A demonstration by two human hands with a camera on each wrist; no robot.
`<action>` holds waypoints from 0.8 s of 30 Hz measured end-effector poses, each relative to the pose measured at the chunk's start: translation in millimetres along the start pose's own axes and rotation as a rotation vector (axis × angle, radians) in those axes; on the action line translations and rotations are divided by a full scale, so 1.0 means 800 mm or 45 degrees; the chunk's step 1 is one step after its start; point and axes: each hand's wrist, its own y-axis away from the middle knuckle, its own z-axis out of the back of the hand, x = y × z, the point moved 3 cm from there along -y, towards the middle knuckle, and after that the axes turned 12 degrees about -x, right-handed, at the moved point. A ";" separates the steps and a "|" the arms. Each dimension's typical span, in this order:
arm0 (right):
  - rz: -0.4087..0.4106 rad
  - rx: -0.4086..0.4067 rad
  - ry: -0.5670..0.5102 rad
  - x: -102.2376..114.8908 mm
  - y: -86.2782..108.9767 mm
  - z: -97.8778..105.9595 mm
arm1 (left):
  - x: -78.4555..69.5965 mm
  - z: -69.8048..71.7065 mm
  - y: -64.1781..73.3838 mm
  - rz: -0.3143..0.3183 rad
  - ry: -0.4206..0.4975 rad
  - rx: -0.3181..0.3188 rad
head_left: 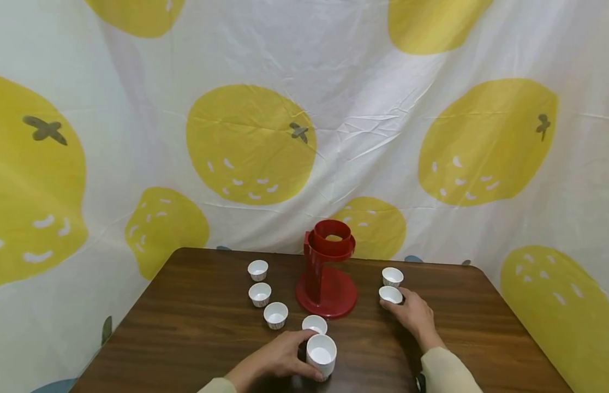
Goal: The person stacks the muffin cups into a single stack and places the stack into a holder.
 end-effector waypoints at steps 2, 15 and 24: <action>0.016 0.001 0.002 0.002 0.001 0.000 | 0.000 0.001 0.000 0.000 0.004 0.001; 0.087 -0.015 -0.007 0.019 0.008 0.008 | 0.001 0.002 0.003 -0.004 0.022 0.004; 0.118 -0.020 -0.045 0.032 0.015 0.016 | -0.001 0.000 0.001 0.011 0.026 0.011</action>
